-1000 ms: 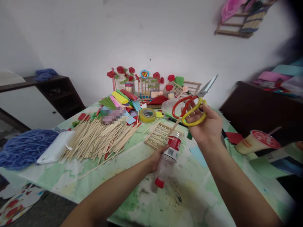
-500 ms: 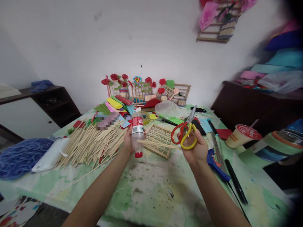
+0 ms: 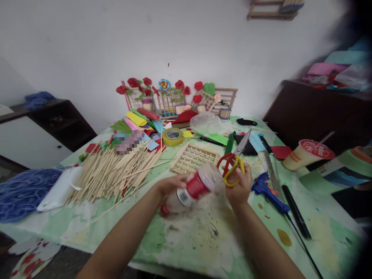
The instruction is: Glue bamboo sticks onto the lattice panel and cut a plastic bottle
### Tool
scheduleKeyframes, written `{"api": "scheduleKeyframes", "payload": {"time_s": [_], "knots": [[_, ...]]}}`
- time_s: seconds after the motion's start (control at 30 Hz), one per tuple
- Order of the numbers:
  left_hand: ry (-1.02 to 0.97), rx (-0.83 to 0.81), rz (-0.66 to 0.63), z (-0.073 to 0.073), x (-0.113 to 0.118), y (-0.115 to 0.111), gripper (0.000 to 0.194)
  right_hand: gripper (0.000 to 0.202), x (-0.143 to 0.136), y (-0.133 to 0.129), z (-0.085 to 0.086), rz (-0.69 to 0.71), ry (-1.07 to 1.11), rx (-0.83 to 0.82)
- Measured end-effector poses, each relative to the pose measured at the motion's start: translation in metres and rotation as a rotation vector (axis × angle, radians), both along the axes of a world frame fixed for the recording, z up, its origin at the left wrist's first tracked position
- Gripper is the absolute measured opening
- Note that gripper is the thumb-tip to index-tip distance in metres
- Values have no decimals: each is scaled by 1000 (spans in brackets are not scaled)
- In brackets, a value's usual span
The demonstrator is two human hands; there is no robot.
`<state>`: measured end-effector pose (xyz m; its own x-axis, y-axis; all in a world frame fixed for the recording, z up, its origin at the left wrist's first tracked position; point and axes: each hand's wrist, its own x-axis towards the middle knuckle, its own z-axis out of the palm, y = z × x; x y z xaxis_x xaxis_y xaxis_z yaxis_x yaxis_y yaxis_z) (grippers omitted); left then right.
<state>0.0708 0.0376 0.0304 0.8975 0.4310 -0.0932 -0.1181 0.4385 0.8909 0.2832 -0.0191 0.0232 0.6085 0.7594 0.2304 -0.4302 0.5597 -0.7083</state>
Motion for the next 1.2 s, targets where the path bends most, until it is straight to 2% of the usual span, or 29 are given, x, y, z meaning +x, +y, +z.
{"api": "scheduleKeyframes", "payload": {"time_s": [0.07, 0.13, 0.17, 0.2, 0.3, 0.4, 0.47, 0.6, 0.67, 0.77, 0.9, 1.03, 1.2], "knots": [[182, 317, -203, 9, 10, -15, 42, 21, 10, -1, -2, -31, -10, -6], [284, 600, -263, 14, 22, -33, 35, 22, 21, -4, -6, -67, -35, -27], [318, 684, -210, 15, 28, -42, 33, 23, 26, -6, -9, -93, -48, -40], [336, 733, -90, 14, 33, -52, 32, 24, 31, -8, -11, -120, -57, -53], [295, 712, 223, 9, 45, -75, 37, 25, 39, -13, -20, -165, -43, -78], [262, 704, 332, 6, 56, -83, 35, 23, 42, -13, -24, -166, 4, -79], [386, 821, 275, 8, 63, -80, 35, 23, 44, -11, -26, -150, 45, -69], [700, 1217, 38, 12, 79, -68, 45, 22, 51, -5, -32, -143, 109, -40], [749, 1350, 12, 12, 83, -61, 47, 24, 55, -4, -35, -161, 118, -37], [870, 1364, 32, 11, 84, -52, 44, 25, 57, -4, -37, -149, 124, -37], [1038, 1335, -2, 10, 80, -44, 30, 28, 55, -4, -36, -107, 136, -51], [1093, 1347, -43, 13, 81, -40, 20, 29, 53, -5, -36, -90, 122, -71], [1093, 1365, -123, 12, 90, -41, 20, 27, 54, -4, -39, -111, 113, -89]]}}
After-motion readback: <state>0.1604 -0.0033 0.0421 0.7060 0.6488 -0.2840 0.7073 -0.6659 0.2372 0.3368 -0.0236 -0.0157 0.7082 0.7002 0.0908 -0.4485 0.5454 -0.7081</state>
